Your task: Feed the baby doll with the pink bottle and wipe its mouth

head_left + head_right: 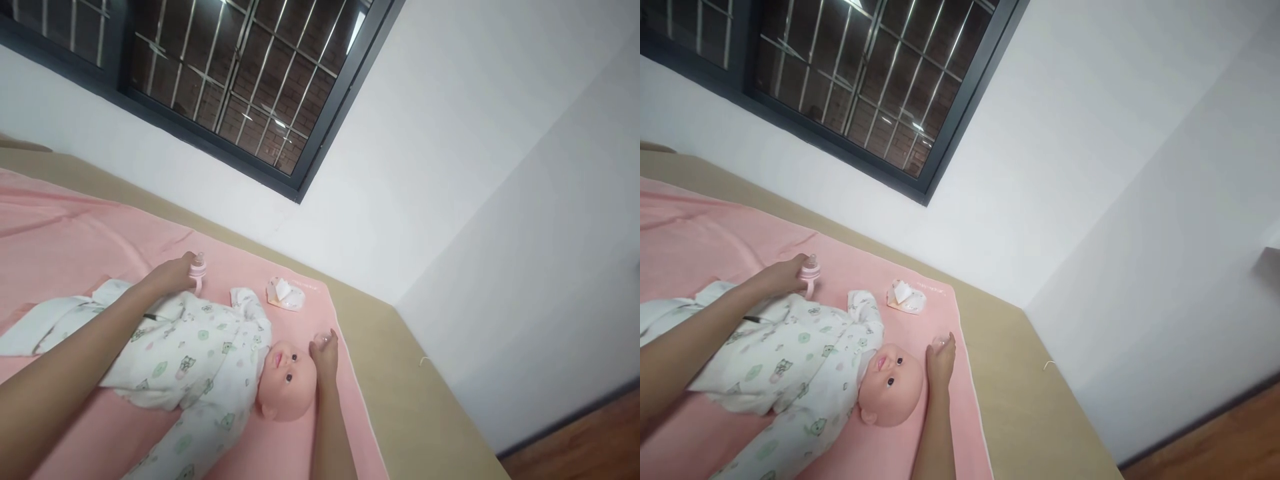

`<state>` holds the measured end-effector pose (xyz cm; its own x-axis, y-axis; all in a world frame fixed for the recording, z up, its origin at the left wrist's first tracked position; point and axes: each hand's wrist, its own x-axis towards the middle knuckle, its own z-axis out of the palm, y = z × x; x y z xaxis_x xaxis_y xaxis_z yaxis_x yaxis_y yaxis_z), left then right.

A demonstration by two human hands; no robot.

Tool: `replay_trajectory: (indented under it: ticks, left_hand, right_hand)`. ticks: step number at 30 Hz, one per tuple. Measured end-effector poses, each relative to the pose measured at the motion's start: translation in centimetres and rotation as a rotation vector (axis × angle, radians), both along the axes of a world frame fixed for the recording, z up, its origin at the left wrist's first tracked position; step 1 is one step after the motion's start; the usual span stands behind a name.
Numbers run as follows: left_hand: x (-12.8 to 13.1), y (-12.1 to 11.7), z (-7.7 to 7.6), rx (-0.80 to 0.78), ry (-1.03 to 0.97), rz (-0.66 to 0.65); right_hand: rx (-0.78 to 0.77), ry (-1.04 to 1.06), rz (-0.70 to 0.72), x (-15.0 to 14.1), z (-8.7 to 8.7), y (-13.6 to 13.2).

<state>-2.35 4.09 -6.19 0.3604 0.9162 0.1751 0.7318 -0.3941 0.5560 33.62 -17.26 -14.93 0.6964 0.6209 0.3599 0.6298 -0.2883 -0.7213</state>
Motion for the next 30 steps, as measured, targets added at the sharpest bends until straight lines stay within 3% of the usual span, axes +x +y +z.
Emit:
replay_trajectory:
  ticks: [7,10,13,16,20,22,25,30]
  left_hand:
    - [-1.0,-0.7,1.4,-0.104,0.18,0.043]
    - [-1.3,-2.0,3.1,0.07,0.176,0.072]
    - [0.2,-4.2,5.0,0.189,0.048,0.062]
    - [3.9,-7.0,6.4,0.154,-0.092,-0.146]
    - [10.3,-10.4,7.1,-0.003,-0.068,-0.635]
    - [13.3,-11.3,6.8,-0.169,0.006,-0.852]
    - [17.1,-11.6,5.8,-0.371,0.136,-0.97]
    - [20.8,-11.1,3.5,-0.654,0.356,-1.007]
  right_hand:
    - [0.015,0.066,-0.025,0.0,0.2,0.3]
    - [0.059,0.076,-0.055,-0.1,0.2,0.4]
    - [0.08,0.066,-0.05,-0.2,0.2,0.3]
    - [0.078,0.032,-0.046,-0.4,0.6,0.1]
    - [0.128,-0.159,-0.023,-0.7,1.5,-0.2]
    - [0.176,-0.26,0.022,-0.9,1.7,-0.2]
    - [0.237,-0.359,0.126,-1.2,1.6,0.1]
    - [0.208,-0.328,0.24,-2.2,1.3,1.0]
